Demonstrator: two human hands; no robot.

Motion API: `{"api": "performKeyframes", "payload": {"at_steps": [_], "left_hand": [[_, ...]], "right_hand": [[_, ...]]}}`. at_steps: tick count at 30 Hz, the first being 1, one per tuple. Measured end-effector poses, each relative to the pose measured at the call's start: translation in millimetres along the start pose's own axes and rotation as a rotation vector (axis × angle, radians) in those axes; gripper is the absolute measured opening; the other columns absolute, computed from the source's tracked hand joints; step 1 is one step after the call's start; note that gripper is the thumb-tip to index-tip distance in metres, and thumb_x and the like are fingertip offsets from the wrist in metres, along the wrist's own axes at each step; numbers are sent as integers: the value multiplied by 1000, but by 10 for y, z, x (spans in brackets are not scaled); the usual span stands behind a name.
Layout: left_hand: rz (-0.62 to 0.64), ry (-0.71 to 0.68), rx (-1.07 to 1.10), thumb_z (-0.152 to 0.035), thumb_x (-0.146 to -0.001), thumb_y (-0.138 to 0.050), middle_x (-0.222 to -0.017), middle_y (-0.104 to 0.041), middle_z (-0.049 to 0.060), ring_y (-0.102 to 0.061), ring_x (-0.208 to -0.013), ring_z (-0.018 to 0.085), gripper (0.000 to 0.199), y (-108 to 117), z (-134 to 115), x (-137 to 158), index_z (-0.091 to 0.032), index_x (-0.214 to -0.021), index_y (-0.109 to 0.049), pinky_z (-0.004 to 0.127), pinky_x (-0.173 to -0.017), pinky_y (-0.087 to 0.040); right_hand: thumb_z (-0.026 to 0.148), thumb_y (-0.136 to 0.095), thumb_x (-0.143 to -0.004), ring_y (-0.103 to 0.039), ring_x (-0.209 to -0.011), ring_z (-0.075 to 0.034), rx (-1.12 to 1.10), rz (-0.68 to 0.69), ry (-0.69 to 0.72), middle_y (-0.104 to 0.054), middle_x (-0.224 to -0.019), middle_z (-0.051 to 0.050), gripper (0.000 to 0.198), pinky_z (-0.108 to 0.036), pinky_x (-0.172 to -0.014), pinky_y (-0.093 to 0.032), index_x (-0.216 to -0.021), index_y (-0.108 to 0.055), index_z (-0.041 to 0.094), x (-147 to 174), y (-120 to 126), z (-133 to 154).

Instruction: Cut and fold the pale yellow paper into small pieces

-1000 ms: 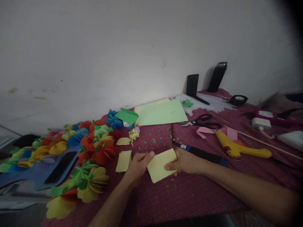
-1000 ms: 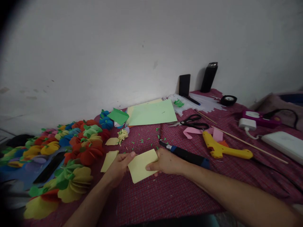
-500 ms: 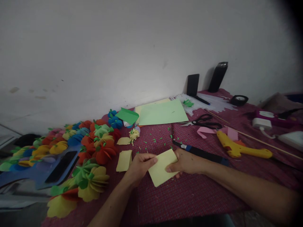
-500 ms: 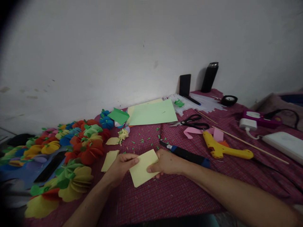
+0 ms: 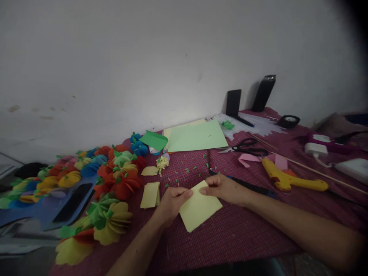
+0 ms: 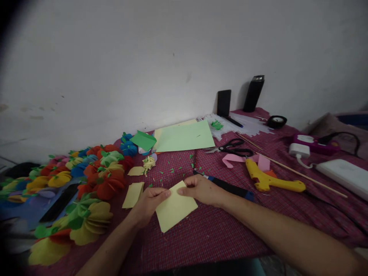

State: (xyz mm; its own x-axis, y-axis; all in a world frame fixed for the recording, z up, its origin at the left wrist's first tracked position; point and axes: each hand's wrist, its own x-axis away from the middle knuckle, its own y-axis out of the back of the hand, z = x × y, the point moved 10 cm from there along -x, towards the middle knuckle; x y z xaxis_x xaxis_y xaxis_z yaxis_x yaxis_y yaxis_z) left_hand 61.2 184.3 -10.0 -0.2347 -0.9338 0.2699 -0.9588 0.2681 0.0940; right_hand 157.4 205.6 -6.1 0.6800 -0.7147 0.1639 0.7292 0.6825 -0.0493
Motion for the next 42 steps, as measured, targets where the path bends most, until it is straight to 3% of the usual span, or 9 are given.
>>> {"api": "performKeyframes", "payload": {"at_steps": [5, 10, 22, 31, 36, 42], "left_hand": [[-15, 3, -49, -45, -70, -51, -47, -43, -4, -32, -42, 6, 36, 10, -24, 5, -11, -58, -56, 19, -41, -21], [-14, 28, -104, -45, -69, -52, -47, -43, -4, -32, -41, 5, 36, -3, -7, -4, -11, -58, -56, 19, -40, -21], [51, 51, -161, -43, -71, -50, -46, -48, -3, -38, -40, 7, 33, -121, 22, -13, -13, -59, -58, 18, -40, -23], [66, 84, -161, -42, -70, -52, -47, -50, -2, -39, -41, 7, 32, -144, 99, -29, -13, -63, -60, 17, -40, -24], [-23, 40, -97, -37, -68, -56, -51, -53, -1, -42, -46, 8, 26, 14, 11, -65, -13, -62, -60, 18, -44, -30], [-290, -97, -60, -34, -60, -64, -58, -56, -2, -46, -51, 8, 20, 362, -153, -60, -14, -63, -61, 17, -48, -33]], "right_hand": [[43, -48, -74, -38, -44, -5, 69, -91, 45, -46, -51, 3, 35, -18, -43, -28, -61, -55, 12, -47, 98, 2], [40, -53, -70, -38, -44, -5, 115, -168, 71, -45, -50, 4, 29, -17, -42, -28, -61, -53, 13, -42, 153, 18], [30, -50, -71, -42, -47, -6, 254, -121, 109, -49, -55, 2, 20, -15, -42, -31, -65, -57, 12, -33, 30, 49], [35, -50, -70, -39, -41, -6, 228, -165, 42, -45, -46, 5, 26, -16, -37, -28, -56, -55, 13, -64, 152, -28], [33, -55, -67, -41, -41, -5, 70, -253, -1, -49, -48, 4, 22, -16, -39, -30, -58, -55, 13, -50, 424, 36], [31, -59, -65, -46, -45, -5, 124, -72, -19, -52, -51, 3, 18, -17, -43, -37, -65, -58, 13, -66, 435, 60]]}}
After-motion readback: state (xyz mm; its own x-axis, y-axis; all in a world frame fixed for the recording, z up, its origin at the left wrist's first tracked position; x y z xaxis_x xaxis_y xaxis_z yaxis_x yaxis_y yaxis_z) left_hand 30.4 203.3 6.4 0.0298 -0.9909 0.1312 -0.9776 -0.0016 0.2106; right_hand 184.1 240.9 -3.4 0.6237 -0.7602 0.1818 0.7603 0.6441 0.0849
